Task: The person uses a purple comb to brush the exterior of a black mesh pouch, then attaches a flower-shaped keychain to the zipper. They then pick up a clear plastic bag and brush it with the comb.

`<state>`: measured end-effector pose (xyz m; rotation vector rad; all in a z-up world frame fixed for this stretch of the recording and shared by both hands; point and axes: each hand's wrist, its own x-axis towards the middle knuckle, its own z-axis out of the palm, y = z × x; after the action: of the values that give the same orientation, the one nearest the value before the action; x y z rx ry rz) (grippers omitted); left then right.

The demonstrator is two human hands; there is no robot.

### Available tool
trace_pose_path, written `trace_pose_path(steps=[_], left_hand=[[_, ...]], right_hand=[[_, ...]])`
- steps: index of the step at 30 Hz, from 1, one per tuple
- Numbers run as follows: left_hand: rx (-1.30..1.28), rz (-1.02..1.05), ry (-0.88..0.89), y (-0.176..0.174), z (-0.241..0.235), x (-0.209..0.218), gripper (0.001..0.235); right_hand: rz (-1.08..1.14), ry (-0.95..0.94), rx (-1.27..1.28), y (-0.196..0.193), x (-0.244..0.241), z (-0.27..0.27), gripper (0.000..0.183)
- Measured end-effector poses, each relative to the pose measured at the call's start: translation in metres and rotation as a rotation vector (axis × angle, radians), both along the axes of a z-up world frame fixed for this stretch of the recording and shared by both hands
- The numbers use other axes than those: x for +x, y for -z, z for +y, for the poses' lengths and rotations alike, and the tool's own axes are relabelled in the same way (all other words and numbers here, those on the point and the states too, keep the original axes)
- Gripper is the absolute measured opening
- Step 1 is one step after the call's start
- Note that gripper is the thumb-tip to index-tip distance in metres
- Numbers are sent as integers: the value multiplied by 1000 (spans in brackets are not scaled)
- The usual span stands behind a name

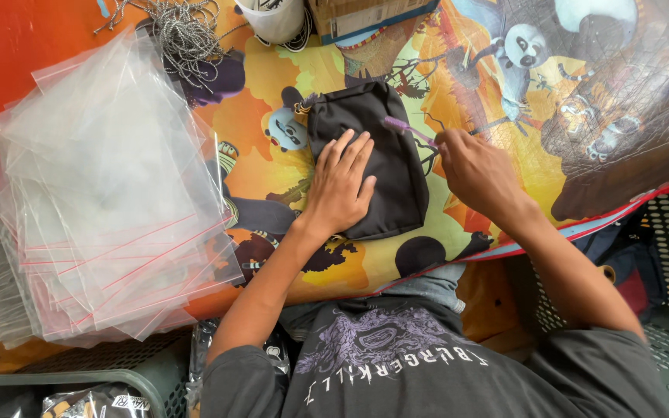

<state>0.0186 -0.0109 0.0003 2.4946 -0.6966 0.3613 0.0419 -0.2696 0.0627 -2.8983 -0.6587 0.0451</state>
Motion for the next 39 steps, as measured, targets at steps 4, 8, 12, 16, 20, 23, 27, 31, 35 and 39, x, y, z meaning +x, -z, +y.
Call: trace_pose_path(steps=[4, 8, 12, 16, 20, 23, 27, 31, 35, 39], left_hand=[[2, 33, -4, 3, 1, 1, 54], [-5, 47, -2, 3, 2, 1, 52], [-36, 56, -3, 0, 1, 1, 52], [2, 57, 8, 3, 2, 0, 52], [-7, 64, 3, 3, 2, -1, 53], [-1, 63, 10, 4, 2, -1, 53], [7, 55, 17, 7, 3, 0, 54], [11, 52, 5, 7, 3, -1, 55], [18, 45, 12, 5, 2, -1, 55], [26, 60, 17, 3, 2, -2, 58]], right_hand=[[44, -154, -1, -15, -20, -19, 15], [700, -110, 332, -48, -29, -26, 9], [457, -69, 409, -38, -13, -35, 21], [319, -120, 301, -19, -5, -27, 17], [931, -165, 424, -8, -5, -38, 14], [713, -94, 497, -10, 0, -36, 17], [567, -80, 418, 31, 1, -49, 10], [977, -121, 359, -36, -6, -27, 14], [642, -96, 401, -8, -1, -40, 9], [788, -150, 291, -42, -20, -23, 5]])
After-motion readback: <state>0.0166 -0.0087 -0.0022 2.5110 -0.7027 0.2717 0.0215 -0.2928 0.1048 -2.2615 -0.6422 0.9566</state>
